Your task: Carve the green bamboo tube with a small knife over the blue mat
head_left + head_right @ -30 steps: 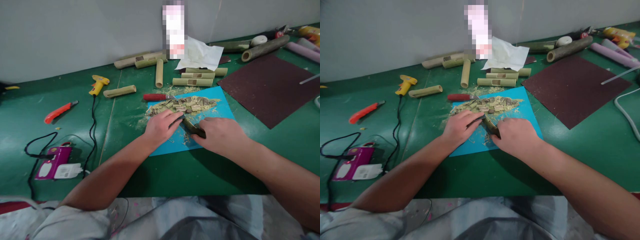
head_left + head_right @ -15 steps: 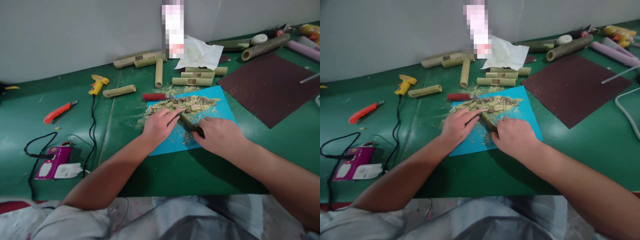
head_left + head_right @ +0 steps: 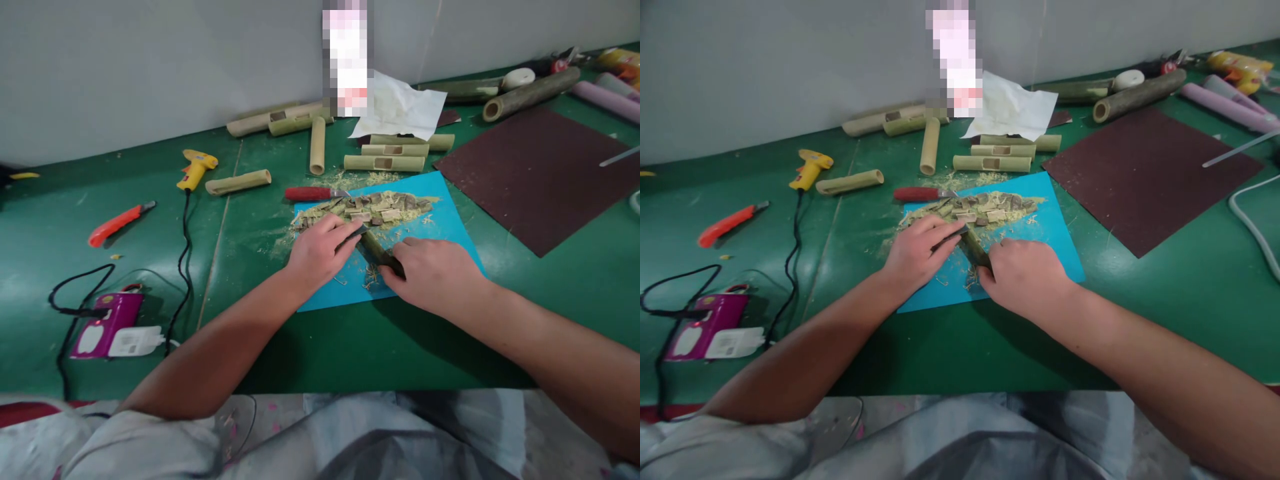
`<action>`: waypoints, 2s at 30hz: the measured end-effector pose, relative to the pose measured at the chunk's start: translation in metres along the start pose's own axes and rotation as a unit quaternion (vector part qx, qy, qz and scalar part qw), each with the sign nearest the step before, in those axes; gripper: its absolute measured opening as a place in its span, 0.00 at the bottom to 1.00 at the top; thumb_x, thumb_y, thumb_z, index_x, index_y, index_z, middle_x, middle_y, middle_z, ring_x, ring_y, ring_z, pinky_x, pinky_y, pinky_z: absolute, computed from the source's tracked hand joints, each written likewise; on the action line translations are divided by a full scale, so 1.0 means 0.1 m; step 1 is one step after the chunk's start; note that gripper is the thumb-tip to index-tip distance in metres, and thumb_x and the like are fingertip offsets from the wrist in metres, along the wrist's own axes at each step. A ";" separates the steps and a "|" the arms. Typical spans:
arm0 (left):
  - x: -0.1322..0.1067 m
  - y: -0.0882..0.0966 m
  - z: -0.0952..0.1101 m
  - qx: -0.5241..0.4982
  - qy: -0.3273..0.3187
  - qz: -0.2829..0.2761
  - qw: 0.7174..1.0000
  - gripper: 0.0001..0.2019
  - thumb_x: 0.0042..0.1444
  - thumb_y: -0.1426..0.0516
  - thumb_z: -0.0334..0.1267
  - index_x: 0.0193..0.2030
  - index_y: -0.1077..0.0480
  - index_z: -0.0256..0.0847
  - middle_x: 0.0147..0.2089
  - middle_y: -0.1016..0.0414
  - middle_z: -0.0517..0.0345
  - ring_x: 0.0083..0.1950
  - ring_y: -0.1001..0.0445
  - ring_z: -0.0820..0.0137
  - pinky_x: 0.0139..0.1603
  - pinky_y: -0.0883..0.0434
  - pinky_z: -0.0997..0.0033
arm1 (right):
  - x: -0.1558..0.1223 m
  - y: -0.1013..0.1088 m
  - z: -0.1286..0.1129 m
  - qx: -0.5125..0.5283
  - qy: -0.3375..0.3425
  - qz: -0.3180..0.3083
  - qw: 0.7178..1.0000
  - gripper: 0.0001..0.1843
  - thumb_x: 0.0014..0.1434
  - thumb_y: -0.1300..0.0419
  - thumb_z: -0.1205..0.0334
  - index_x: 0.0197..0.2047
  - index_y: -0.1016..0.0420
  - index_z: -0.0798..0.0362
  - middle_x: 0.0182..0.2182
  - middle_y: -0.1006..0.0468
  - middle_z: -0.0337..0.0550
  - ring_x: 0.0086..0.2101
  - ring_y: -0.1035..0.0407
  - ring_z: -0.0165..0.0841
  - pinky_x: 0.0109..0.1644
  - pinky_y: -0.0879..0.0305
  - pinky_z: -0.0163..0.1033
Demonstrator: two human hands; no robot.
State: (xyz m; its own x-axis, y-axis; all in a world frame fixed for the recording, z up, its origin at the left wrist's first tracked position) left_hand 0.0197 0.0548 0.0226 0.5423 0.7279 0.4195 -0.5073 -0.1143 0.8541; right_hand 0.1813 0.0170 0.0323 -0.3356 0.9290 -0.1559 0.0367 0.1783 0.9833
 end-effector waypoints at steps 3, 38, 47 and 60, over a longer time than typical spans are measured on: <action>-0.01 0.00 0.01 -0.017 0.006 -0.002 1.000 0.18 0.68 0.44 0.43 0.58 0.25 0.35 0.44 0.23 0.49 0.41 0.23 0.68 0.41 0.26 0.69 | 0.00 0.00 0.00 0.000 -0.002 -0.004 1.000 0.20 0.67 0.51 0.51 0.36 0.24 0.54 0.32 0.21 0.50 0.30 0.27 0.38 0.27 0.57 0.40; -0.06 0.10 0.24 -0.491 0.249 0.030 0.834 0.16 0.63 0.39 0.49 0.48 0.23 0.38 0.22 0.26 0.64 0.17 0.33 0.78 0.19 0.33 0.79 | -0.06 0.27 0.07 0.296 0.138 0.242 0.913 0.18 0.63 0.41 0.52 0.52 0.26 0.51 0.47 0.21 0.50 0.38 0.26 0.34 0.43 0.28 0.41; -0.02 0.24 0.26 -0.373 0.147 0.093 0.911 0.05 0.59 0.36 0.38 0.39 0.20 0.40 0.33 0.22 0.59 0.31 0.28 0.75 0.32 0.29 0.76 | -0.03 0.22 0.11 0.344 0.174 0.284 0.878 0.06 0.64 0.41 0.59 0.37 0.26 0.50 0.30 0.23 0.41 0.30 0.30 0.30 0.34 0.34 0.37; -0.06 -0.01 0.16 -0.532 0.324 0.001 0.782 0.14 0.56 0.36 0.41 0.23 0.29 0.38 0.19 0.28 0.64 0.17 0.36 0.81 0.19 0.37 0.81 | 0.06 0.05 0.10 0.614 0.028 0.083 0.784 0.15 0.62 0.41 0.52 0.28 0.28 0.51 0.21 0.31 0.36 0.23 0.35 0.28 0.25 0.39 0.35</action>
State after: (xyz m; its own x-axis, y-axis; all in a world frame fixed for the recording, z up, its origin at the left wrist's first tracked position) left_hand 0.0279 0.0395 0.0247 0.2627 0.9577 -0.1174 -0.9649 0.2609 -0.0302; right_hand 0.1885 0.0262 0.0355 -0.2697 0.9630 0.0022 0.9519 0.2662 0.1515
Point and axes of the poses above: each hand's wrist, its own x-axis towards the middle knuckle, its own y-axis out of the back of the hand, z = x × y, the point moved 6 cm from there along x, towards the middle knuckle
